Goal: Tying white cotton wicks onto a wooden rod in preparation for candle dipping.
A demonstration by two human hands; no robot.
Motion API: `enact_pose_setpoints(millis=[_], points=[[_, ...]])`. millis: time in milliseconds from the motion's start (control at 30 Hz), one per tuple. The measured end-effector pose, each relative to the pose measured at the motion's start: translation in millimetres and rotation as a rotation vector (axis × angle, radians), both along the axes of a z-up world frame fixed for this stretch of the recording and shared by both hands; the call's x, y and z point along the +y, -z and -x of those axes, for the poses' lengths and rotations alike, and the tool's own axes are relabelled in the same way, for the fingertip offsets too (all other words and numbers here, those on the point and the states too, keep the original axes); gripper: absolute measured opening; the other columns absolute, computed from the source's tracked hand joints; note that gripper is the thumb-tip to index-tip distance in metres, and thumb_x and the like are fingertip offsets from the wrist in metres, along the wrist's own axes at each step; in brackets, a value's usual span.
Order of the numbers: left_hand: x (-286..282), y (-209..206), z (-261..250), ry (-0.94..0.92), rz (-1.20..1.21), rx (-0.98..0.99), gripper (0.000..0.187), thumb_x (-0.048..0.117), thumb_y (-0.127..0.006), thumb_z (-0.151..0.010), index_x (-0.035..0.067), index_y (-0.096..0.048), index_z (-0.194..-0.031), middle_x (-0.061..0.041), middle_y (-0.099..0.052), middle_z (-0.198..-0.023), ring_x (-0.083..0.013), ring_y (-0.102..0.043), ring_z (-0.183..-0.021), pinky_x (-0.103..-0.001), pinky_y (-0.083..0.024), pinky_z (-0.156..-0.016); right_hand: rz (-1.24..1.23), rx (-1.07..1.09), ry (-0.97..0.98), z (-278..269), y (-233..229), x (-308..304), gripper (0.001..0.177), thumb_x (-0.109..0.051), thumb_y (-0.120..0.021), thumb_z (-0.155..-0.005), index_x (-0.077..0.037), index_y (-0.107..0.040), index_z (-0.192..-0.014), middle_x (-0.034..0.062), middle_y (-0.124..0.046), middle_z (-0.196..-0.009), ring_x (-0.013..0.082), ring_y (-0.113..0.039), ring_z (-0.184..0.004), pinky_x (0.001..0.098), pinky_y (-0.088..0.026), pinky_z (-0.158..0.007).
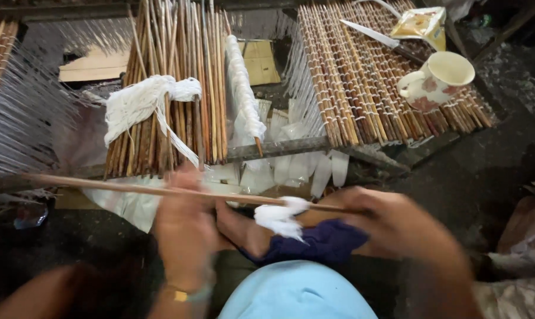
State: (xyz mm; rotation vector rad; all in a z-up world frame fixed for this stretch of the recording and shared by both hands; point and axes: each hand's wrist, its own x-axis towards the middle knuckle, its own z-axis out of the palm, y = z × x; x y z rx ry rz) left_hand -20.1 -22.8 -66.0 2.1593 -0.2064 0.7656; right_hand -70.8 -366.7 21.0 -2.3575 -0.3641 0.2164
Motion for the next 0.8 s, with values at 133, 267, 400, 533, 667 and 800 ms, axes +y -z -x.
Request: enact_pose_setpoints(millis=[133,267,400,533,667,800], points=[[-64,-38,31,0.63,0.487,0.271,0.033,0.026,-0.052,-0.104,0.008,-0.075,-0.119,-0.006,-0.077,-0.118,-0.0183,-0.072,-0.112,-0.039,-0.038,-0.117,-0.075,-0.171,-0.016,-2,-13,63,0.032,-0.029,-0.069,-0.094,-0.019,-0.059,-0.122,-0.0032,-0.078,-0.095,0.0097,-0.063,-0.059,0.0284,-0.054,-0.06],[-44,-27,17,0.681,0.96,0.322,0.034,0.026,-0.051,-0.107,0.002,-0.07,-0.123,-0.001,-0.067,-0.094,-0.0076,-0.052,-0.074,-0.02,-0.041,-0.068,0.071,-0.337,-0.076,-4,-34,60,0.017,-0.025,-0.062,-0.096,-0.016,-0.068,-0.109,0.0003,-0.077,-0.094,0.0181,-0.074,-0.072,0.0328,-0.053,-0.066],[-56,-37,11,0.61,0.736,0.327,0.021,0.019,-0.057,-0.103,0.01,-0.065,-0.12,-0.006,-0.07,-0.125,-0.0164,-0.07,-0.108,-0.032,-0.054,-0.102,0.064,-0.254,0.028,-2,-36,49,0.031,-0.028,-0.054,-0.099,-0.018,-0.069,-0.124,-0.0027,-0.08,-0.102,0.0154,-0.075,-0.073,0.0294,-0.054,-0.069],[-80,-53,12,0.823,0.381,0.266,0.032,0.017,-0.065,-0.092,0.001,-0.07,-0.119,-0.014,-0.071,-0.123,-0.0296,-0.065,-0.123,-0.042,-0.048,-0.109,0.015,-0.308,-0.014,-4,-38,61,0.026,-0.016,-0.048,-0.102,-0.013,-0.064,-0.122,0.0015,-0.076,-0.103,0.0179,-0.073,-0.073,0.0307,-0.054,-0.067],[-75,-39,15,0.731,0.376,0.319,0.024,0.03,-0.065,-0.097,0.01,-0.077,-0.103,-0.006,-0.077,-0.103,-0.0191,-0.071,-0.099,-0.034,-0.055,-0.087,0.056,-0.326,0.044,-3,-36,59,0.025,-0.024,-0.049,-0.103,-0.012,-0.066,-0.117,0.0047,-0.069,-0.094,0.0214,-0.066,-0.075,0.0342,-0.049,-0.068],[-69,-42,19,0.702,0.414,0.375,0.029,0.031,-0.06,-0.099,0.011,-0.079,-0.105,-0.006,-0.08,-0.105,-0.0192,-0.075,-0.103,-0.034,-0.055,-0.092,0.057,-0.364,0.151,-1,-30,66,0.019,-0.034,-0.065,-0.095,-0.017,-0.072,-0.101,-0.0032,-0.067,-0.084,0.0123,-0.055,-0.056,0.0285,-0.043,-0.054]])
